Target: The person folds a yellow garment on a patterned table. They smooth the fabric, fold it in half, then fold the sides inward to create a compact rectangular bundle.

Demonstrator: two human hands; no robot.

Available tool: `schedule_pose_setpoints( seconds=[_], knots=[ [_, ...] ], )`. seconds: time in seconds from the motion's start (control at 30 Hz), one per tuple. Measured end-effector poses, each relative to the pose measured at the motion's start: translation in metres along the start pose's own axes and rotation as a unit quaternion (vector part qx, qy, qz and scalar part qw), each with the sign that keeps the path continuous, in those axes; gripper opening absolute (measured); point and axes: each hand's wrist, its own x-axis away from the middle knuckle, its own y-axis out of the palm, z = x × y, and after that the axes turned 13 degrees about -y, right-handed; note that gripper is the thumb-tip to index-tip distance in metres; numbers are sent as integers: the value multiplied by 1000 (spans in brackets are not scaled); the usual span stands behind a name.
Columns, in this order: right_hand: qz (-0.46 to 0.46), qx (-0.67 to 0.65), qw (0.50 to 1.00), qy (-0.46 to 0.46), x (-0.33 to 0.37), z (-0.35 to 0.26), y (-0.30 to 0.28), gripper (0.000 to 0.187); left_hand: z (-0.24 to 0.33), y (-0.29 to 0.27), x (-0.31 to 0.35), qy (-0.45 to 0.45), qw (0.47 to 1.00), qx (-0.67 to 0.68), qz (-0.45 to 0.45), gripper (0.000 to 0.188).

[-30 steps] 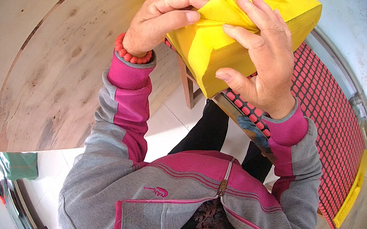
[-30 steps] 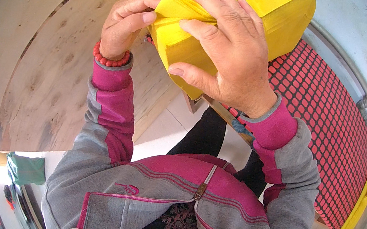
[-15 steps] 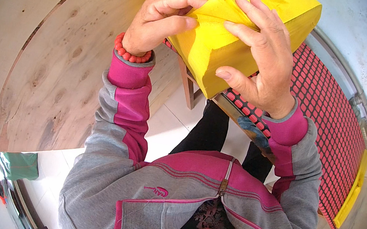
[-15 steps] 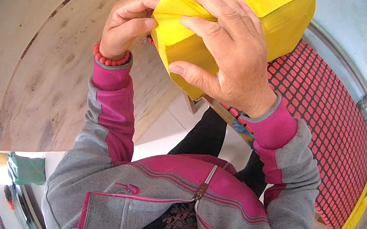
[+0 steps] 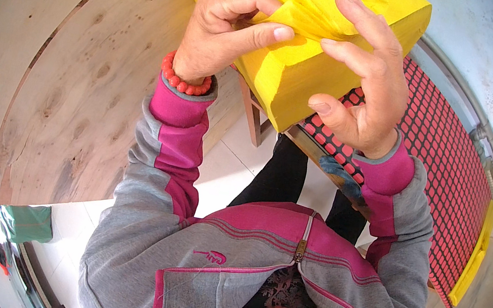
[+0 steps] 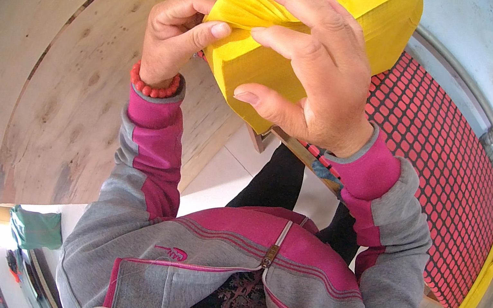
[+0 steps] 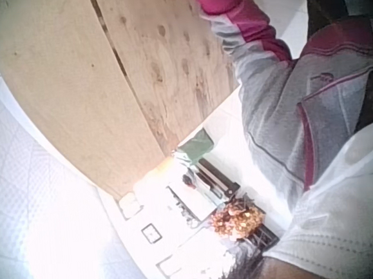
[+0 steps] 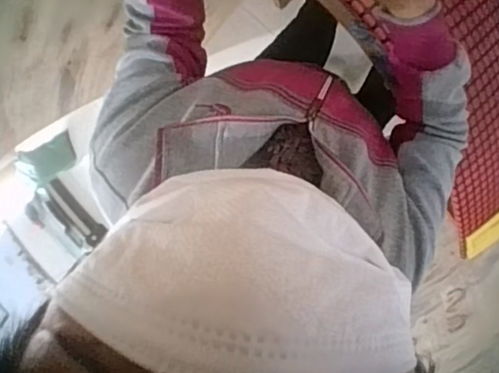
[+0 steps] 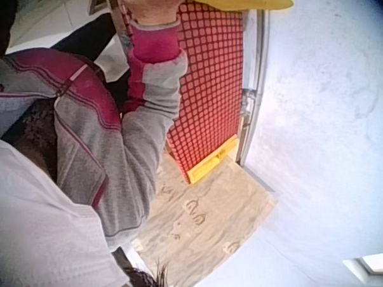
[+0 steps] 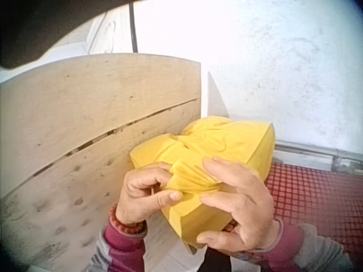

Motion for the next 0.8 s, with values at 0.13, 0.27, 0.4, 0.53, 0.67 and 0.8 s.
schedule_pose_setpoints(
  seconds=[0.13, 0.27, 0.4, 0.53, 0.67, 0.8],
  knots=[
    [9, 4, 1000, -18, -5, -1, -1, 37, 3, 4, -1, -1, 1000, -9, 19, 12],
    [42, 0, 999, -18, -20, -7, -6, 18, -7, 15, 6, -38, 992, 45, 109, 10],
    [-82, -139, 986, 38, -6, -48, -38, 15, -27, 7, 6, 1, 966, -76, 249, 10],
    [-163, -310, 922, 164, 70, -122, -17, 26, -37, -5, -4, 117, 960, -62, 247, 10],
    [-291, -356, 778, 429, 173, -156, -20, 24, -30, 7, -3, 135, 960, -89, 230, 7],
    [-300, -87, 816, 487, 238, -175, -34, 13, -23, 17, 7, 126, 944, -216, 214, 18]
  ],
)
